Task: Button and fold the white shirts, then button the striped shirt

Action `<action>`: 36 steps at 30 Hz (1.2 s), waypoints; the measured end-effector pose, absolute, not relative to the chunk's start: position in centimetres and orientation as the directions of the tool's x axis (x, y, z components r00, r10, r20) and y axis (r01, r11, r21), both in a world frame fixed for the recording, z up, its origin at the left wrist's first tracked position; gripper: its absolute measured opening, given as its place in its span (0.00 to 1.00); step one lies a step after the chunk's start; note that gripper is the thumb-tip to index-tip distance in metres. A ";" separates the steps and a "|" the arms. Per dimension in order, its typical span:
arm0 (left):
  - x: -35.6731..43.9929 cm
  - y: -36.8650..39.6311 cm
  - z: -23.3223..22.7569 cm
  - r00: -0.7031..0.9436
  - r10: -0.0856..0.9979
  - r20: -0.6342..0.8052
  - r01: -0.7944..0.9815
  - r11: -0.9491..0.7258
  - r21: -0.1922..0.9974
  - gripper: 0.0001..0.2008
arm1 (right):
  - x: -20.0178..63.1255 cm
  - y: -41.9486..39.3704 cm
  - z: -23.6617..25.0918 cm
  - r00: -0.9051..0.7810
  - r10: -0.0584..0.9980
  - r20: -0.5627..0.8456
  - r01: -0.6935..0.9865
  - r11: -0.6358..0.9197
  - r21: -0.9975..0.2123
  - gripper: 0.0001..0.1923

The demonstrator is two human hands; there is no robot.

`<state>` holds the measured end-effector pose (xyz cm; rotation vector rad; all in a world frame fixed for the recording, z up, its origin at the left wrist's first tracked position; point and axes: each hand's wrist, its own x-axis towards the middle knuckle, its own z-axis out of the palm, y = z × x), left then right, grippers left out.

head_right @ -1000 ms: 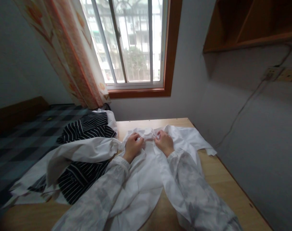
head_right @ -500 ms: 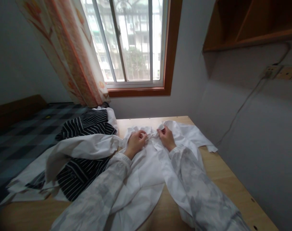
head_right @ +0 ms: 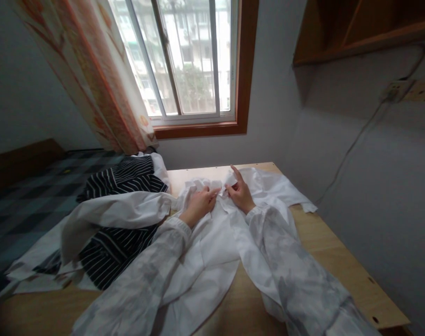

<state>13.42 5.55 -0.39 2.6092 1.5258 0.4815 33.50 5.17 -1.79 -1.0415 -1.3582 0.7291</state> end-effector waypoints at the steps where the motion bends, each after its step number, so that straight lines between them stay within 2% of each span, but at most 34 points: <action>1: 13.4 5.6 -0.5 0.441 0.868 0.228 0.836 -0.490 0.248 0.22 | 33.5 5.0 -1.7 0.125 0.893 0.433 0.190 0.406 -0.894 0.43; 6: 13.4 5.8 -0.6 0.359 0.899 0.249 0.832 -0.430 0.351 0.15 | 33.7 5.0 -1.9 0.006 0.862 0.507 0.367 0.470 -0.803 0.23; 9: 13.3 5.7 -0.4 0.341 0.898 0.278 0.837 -0.425 0.344 0.14 | 33.7 5.6 -2.3 -0.022 0.852 0.523 0.425 0.481 -0.767 0.22; 13: 13.2 5.6 -0.1 0.385 0.852 0.355 0.845 -0.480 0.236 0.13 | 33.7 6.1 -2.7 -0.019 0.851 0.525 0.529 0.454 -0.717 0.23; 16: 13.1 6.0 -0.3 0.498 0.763 0.412 0.777 -0.604 0.178 0.24 | 33.8 6.2 -2.8 -0.006 0.849 0.529 0.595 0.428 -0.681 0.16; 19: 13.0 6.6 -0.9 0.606 0.713 0.352 0.676 -0.695 0.244 0.34 | 33.9 6.4 -3.0 0.020 0.851 0.525 0.614 0.404 -0.678 0.11; 22: 13.1 7.1 -1.5 0.606 0.732 0.312 0.672 -0.681 0.292 0.31 | 34.1 6.6 -3.2 0.021 0.843 0.537 0.631 0.406 -0.661 0.09; 28: 13.1 7.3 -2.3 0.553 0.731 0.400 0.705 -0.666 0.243 0.22 | 34.1 6.8 -3.6 -0.027 0.838 0.545 0.612 0.445 -0.654 0.08; 36: 12.7 7.3 -2.1 0.344 0.769 0.538 0.582 -0.625 0.521 0.10 | 34.1 7.0 -3.6 -0.022 0.832 0.554 0.564 0.468 -0.680 0.06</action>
